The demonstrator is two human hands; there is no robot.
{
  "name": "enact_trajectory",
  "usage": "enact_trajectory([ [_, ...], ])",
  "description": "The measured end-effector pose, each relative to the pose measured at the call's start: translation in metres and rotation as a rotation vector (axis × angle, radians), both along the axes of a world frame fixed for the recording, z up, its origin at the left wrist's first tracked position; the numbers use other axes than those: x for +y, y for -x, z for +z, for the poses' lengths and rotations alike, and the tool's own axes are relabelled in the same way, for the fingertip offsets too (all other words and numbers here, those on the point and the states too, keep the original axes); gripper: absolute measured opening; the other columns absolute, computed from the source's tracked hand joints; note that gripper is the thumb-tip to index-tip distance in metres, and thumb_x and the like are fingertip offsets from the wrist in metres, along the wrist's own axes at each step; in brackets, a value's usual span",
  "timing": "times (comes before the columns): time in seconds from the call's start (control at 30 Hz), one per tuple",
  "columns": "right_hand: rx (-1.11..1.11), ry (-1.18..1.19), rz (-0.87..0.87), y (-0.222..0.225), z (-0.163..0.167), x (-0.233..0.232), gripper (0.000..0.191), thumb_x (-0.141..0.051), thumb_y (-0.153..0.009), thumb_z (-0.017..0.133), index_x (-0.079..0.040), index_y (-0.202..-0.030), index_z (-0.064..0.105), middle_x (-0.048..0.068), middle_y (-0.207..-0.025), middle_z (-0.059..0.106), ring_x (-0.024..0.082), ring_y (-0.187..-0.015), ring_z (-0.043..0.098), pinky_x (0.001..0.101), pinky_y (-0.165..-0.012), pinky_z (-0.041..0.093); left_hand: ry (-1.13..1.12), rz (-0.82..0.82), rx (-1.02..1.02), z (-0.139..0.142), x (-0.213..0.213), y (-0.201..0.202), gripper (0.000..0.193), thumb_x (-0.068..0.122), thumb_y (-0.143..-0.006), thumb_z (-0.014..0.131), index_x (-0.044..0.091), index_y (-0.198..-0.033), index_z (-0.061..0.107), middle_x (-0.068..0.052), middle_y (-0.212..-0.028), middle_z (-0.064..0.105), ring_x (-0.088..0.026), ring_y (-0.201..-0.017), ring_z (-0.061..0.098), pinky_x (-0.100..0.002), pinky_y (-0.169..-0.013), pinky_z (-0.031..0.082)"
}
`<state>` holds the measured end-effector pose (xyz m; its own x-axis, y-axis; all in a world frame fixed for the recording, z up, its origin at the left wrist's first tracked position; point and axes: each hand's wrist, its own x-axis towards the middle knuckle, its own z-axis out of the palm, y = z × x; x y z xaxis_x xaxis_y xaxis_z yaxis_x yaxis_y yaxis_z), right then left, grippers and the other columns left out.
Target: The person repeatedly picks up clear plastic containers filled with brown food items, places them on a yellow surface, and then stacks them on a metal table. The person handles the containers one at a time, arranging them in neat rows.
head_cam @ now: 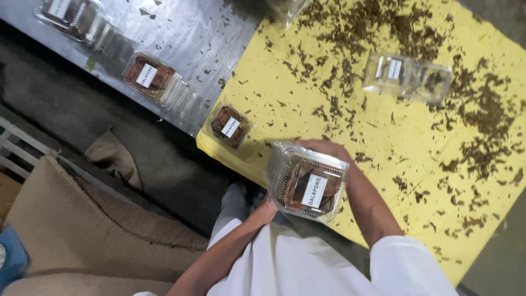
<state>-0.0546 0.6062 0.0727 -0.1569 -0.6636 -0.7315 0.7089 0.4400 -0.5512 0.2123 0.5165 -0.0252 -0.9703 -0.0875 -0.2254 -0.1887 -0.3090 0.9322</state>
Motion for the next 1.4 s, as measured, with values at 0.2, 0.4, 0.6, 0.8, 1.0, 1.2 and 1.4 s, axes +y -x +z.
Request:
enact_trajectory([
  [0.2, 0.044, 0.306, -0.331, -0.030, 0.031, 0.025, 0.038, -0.021, -0.096, 0.074, 0.000, -0.127, 0.070, 0.018, -0.124, 0.072, 0.027, -0.110, 0.070, 0.0384, -0.097, 0.057, -0.055, 0.118, 0.013, 0.024, -0.008, 0.017, 0.041, 0.012, -0.106, 0.058, -0.004, -0.143, 0.054, -0.018, -0.142, 0.060, -0.024, -0.128, 0.055, -0.038, -0.114, 0.042],
  [0.4, 0.096, 0.434, -0.502, -0.026, 0.038, 0.017, 0.039, -0.025, -0.094, 0.074, -0.003, -0.127, 0.069, 0.015, -0.124, 0.071, 0.026, -0.110, 0.070, 0.0404, -0.097, 0.057, -0.210, 0.309, -0.488, 0.008, -0.048, 0.066, 0.098, 0.003, -0.077, 0.070, 0.009, -0.158, 0.015, -0.009, -0.145, 0.047, -0.026, -0.115, 0.059, -0.039, -0.091, 0.054],
  [0.6, 0.149, 0.482, -0.759, 0.000, 0.021, -0.015, 0.041, -0.029, -0.092, 0.073, -0.007, -0.126, 0.068, 0.012, -0.124, 0.071, 0.025, -0.110, 0.070, 0.0423, -0.097, 0.057, -0.063, 0.114, -0.315, 0.002, -0.118, 0.112, 0.111, 0.034, -0.081, 0.085, -0.003, -0.161, 0.019, -0.021, -0.147, 0.050, -0.027, -0.131, 0.053, -0.040, -0.110, 0.044],
  [0.8, 0.209, 0.497, -1.029, 0.045, -0.005, -0.071, 0.043, -0.033, -0.091, 0.073, -0.010, -0.126, 0.066, 0.008, -0.124, 0.070, 0.024, -0.110, 0.070, 0.0442, -0.097, 0.057, -0.074, 0.004, -0.299, 0.023, -0.194, 0.228, 0.115, 0.049, -0.079, 0.080, 0.000, -0.161, 0.017, -0.021, -0.131, 0.062, -0.031, -0.122, 0.059, -0.039, -0.107, 0.043],
  [1.0, 0.243, 0.522, -1.129, 0.115, -0.037, -0.115, 0.044, -0.037, -0.089, 0.072, -0.013, -0.125, 0.065, 0.005, -0.124, 0.069, 0.023, -0.111, 0.069, 0.0462, -0.097, 0.057, 0.023, -0.146, -0.239, 0.024, -0.231, 0.364, 0.091, 0.049, -0.086, 0.071, -0.001, -0.156, 0.040, -0.024, -0.124, 0.065, -0.029, -0.115, 0.064, -0.037, -0.105, 0.046],
  [1.2, 0.295, 0.541, -1.155, 0.169, -0.043, -0.127, 0.041, -0.037, -0.099, 0.073, -0.008, -0.127, 0.065, 0.007, -0.123, 0.067, 0.023, -0.105, 0.068, 0.0466, -0.097, 0.056, -0.322, -0.087, -0.152, 0.018, -0.219, 0.441, 0.074, 0.039, -0.093, 0.068, -0.001, -0.150, 0.042, -0.017, -0.140, 0.059, -0.026, -0.126, 0.059, -0.038, -0.108, 0.045],
  [1.4, 0.213, 0.337, -1.284, 0.178, -0.055, -0.126, 0.054, -0.050, -0.087, 0.070, -0.010, -0.124, 0.068, 0.011, -0.120, 0.069, 0.028, -0.104, 0.071, 0.0517, -0.090, 0.060, -0.269, -0.135, -0.184, 0.002, -0.216, 0.462, 0.057, 0.032, -0.099, 0.060, -0.012, -0.135, 0.064, -0.023, -0.133, 0.067, -0.031, -0.118, 0.061, -0.041, -0.104, 0.047],
])
